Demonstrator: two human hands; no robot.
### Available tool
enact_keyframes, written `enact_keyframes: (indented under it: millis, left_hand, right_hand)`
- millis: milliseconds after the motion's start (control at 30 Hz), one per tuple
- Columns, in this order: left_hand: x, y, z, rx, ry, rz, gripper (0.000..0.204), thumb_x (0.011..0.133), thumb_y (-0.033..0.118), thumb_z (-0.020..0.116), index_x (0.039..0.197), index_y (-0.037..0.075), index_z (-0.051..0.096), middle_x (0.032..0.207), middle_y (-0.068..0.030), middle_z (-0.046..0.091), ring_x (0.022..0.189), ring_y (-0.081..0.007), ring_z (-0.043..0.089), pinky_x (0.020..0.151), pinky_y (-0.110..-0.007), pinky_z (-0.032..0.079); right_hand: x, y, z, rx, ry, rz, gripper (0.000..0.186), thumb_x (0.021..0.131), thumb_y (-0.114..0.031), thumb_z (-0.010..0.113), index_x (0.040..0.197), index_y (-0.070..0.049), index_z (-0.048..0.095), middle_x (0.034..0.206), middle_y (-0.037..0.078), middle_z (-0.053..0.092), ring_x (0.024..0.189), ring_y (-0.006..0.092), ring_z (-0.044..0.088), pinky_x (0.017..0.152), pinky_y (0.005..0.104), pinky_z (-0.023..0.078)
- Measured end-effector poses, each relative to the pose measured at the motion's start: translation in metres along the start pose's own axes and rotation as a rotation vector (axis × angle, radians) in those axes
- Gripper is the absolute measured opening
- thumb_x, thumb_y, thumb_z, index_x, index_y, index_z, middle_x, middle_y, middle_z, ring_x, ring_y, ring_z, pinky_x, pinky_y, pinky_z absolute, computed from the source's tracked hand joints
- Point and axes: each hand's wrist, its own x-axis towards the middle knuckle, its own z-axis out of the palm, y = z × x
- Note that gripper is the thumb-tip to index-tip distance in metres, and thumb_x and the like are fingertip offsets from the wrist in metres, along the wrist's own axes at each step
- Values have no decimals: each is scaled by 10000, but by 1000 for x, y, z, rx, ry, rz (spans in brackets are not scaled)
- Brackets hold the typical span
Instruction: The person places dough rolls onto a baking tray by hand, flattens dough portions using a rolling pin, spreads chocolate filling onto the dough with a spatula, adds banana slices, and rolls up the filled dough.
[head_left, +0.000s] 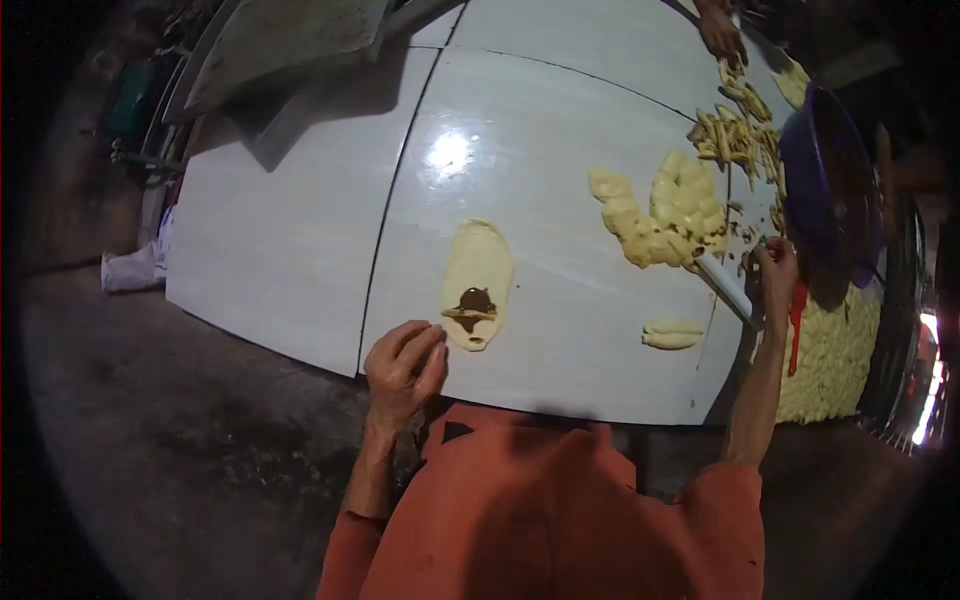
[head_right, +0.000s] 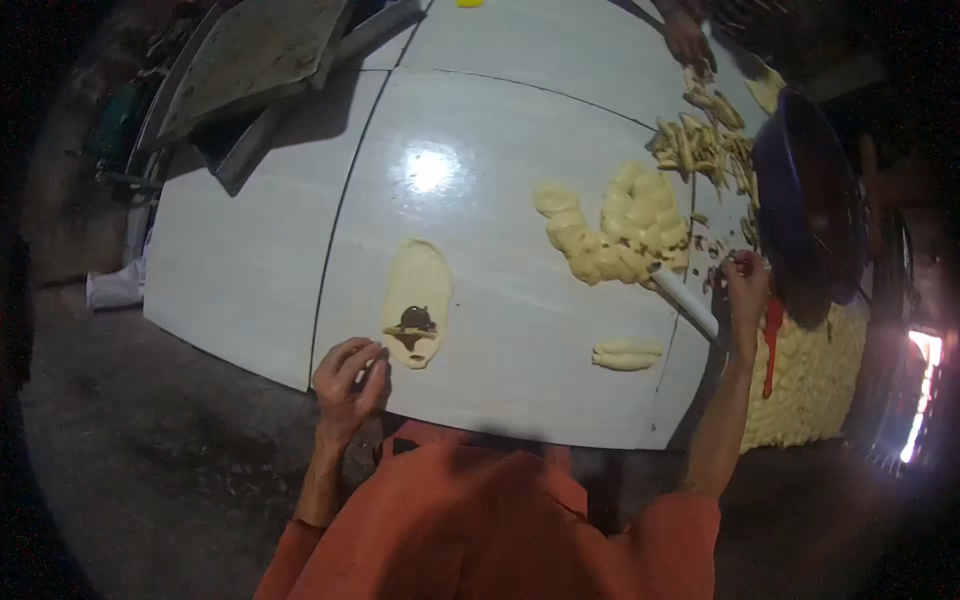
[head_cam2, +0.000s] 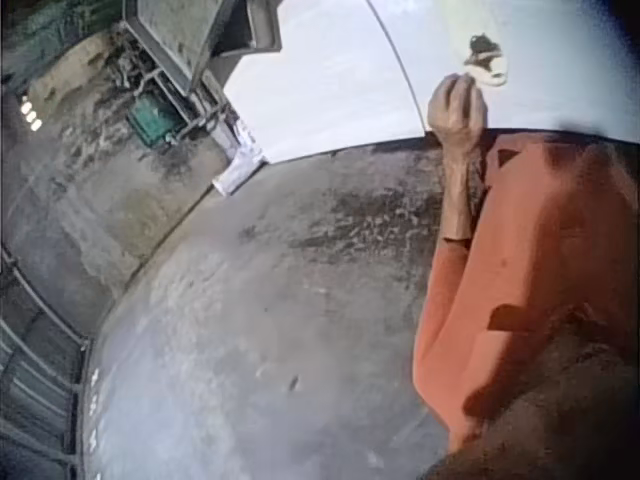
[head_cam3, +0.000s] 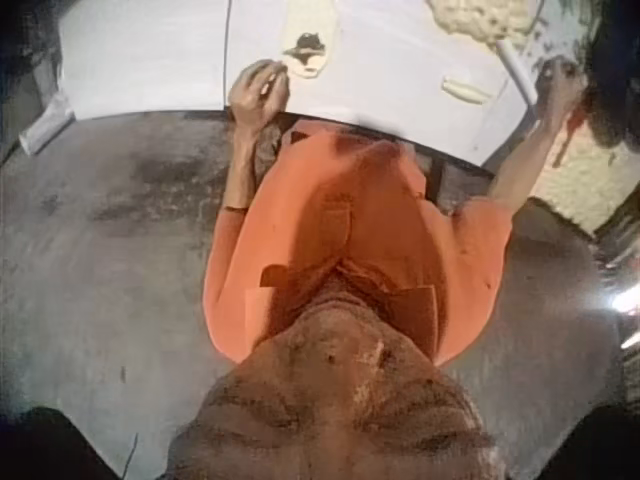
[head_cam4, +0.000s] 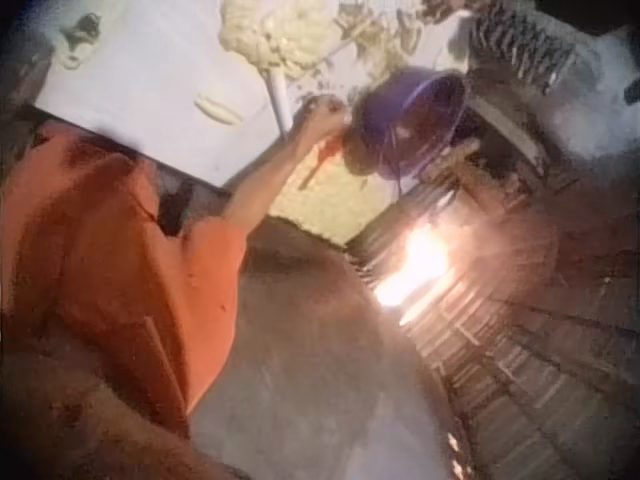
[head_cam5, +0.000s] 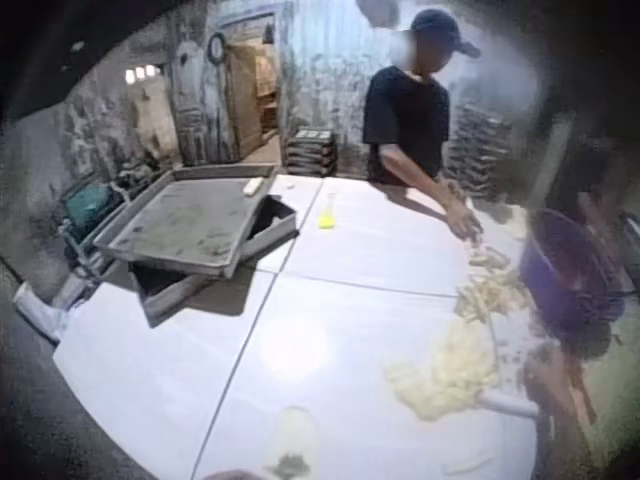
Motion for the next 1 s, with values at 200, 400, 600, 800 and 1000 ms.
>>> enact_keyframes:
  millis: [200, 400, 600, 800, 1000]
  left_hand:
    - [7, 1, -8, 42, -70, 78, 274, 799, 150, 868, 1050, 105, 770, 1007, -54, 737, 847, -239, 718, 696, -367, 548]
    - [19, -8, -15, 34, -225, 156, 227, 836, 213, 858, 1021, 126, 760, 953, -25, 713, 805, -216, 693, 668, -363, 520]
    - [31, -15, -21, 40, -301, 208, 182, 863, 223, 830, 998, 124, 759, 894, -22, 695, 739, -210, 667, 650, -355, 515]
    - [44, -24, -21, -30, -370, 304, 208, 793, 190, 879, 942, 123, 751, 859, -30, 707, 718, -218, 683, 610, -369, 522]
    - [56, -24, -20, 13, -421, 435, 150, 861, 192, 805, 972, 126, 729, 875, -17, 674, 746, -203, 674, 631, -357, 519]
  right_hand:
    - [-126, -162, 46, 447, -368, -222, 199, 921, -77, 723, 1104, -8, 687, 964, 24, 697, 743, 83, 591, 682, 254, 497]
    - [-246, -278, 111, 411, -737, -602, 181, 934, -114, 738, 1098, -62, 685, 1003, 129, 721, 808, 309, 726, 672, 409, 569]
    - [-269, -284, 156, 276, -655, -923, 197, 875, -123, 804, 1034, -82, 695, 944, 87, 696, 760, 286, 714, 640, 370, 569]
    - [-266, -277, 149, 253, -553, -918, 217, 894, -205, 785, 1067, -118, 687, 940, 50, 638, 732, 244, 681, 592, 373, 546]
    - [-273, -267, 150, 128, -539, -873, 284, 862, -224, 836, 1112, -126, 745, 986, 54, 693, 748, 230, 704, 605, 350, 563]
